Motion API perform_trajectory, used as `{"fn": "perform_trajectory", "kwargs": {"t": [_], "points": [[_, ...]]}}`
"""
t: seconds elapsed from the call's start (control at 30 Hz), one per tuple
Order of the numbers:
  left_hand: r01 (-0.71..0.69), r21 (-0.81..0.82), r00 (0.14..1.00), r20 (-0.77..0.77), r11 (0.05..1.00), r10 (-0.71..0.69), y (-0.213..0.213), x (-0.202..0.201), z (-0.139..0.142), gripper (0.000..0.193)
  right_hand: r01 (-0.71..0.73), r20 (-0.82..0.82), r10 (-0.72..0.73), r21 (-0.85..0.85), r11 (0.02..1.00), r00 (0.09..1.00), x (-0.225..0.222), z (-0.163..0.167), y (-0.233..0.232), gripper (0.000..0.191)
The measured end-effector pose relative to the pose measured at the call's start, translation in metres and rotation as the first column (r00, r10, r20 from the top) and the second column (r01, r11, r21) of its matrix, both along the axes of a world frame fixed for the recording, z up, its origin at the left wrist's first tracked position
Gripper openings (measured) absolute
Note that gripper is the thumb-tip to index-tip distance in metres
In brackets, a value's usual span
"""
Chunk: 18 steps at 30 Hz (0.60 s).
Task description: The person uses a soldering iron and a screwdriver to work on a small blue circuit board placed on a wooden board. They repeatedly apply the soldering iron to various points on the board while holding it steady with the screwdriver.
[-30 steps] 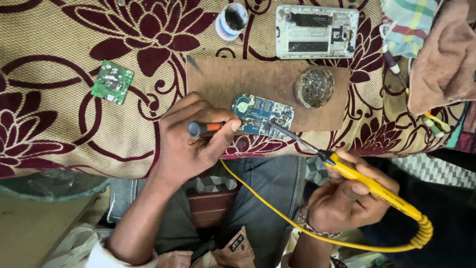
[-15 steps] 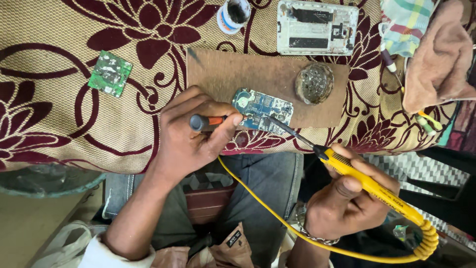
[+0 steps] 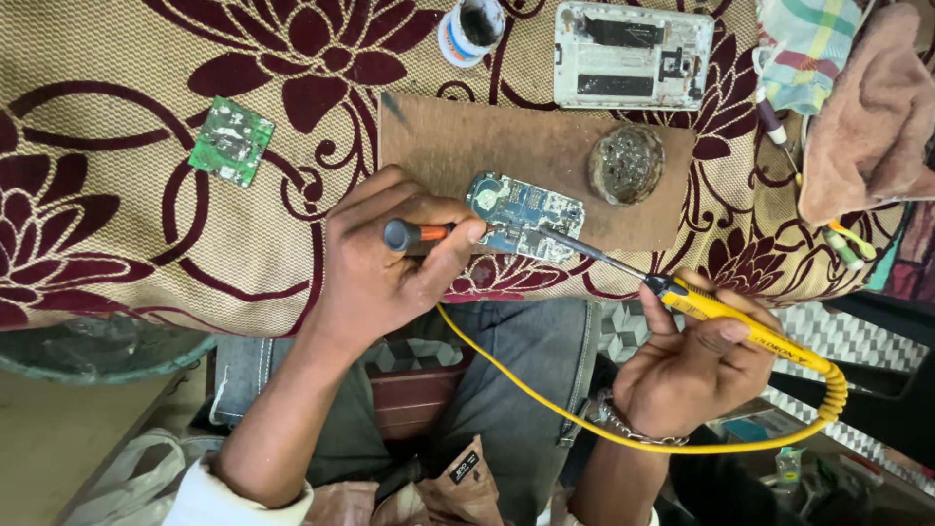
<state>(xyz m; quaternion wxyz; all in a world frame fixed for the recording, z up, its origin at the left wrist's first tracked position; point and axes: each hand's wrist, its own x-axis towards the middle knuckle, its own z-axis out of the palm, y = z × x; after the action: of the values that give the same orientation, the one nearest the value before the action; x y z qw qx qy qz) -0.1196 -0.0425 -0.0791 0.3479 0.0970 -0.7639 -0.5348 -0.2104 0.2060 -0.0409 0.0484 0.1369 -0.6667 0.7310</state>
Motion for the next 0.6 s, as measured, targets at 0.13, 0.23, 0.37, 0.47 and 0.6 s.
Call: {"fn": "perform_trajectory", "kwargs": {"t": [0.13, 0.23, 0.37, 0.47, 0.6], "points": [[0.001, -0.002, 1.000, 0.010, 1.000, -0.001, -0.004, 0.000, -0.002, 0.012, 0.005, -0.033, -0.004, 0.037, 0.999, 0.999, 0.001, -0.002, -0.004, 0.043], [0.003, 0.003, 1.000, 0.011, 1.000, -0.003, -0.007, 0.002, -0.003, 0.012, -0.012, -0.057, 0.016, 0.070, 0.997, 0.998, 0.001, -0.001, -0.006, 0.042], [0.003, -0.002, 1.000, 0.011, 1.000, -0.003, -0.012, 0.006, -0.004, 0.012, -0.059, -0.075, 0.068, 0.116, 0.991, 0.995, 0.002, 0.003, -0.009, 0.042], [-0.001, -0.007, 1.000, 0.009, 1.000, 0.001, -0.013, 0.007, -0.005, 0.012, -0.078, -0.077, 0.088, 0.129, 0.989, 0.993, 0.002, 0.004, -0.011, 0.042], [-0.002, -0.006, 1.000, 0.007, 1.000, 0.002, -0.017, 0.009, -0.007, 0.012, -0.096, -0.072, 0.105, 0.118, 0.988, 0.992, 0.002, 0.002, -0.013, 0.041]]}}
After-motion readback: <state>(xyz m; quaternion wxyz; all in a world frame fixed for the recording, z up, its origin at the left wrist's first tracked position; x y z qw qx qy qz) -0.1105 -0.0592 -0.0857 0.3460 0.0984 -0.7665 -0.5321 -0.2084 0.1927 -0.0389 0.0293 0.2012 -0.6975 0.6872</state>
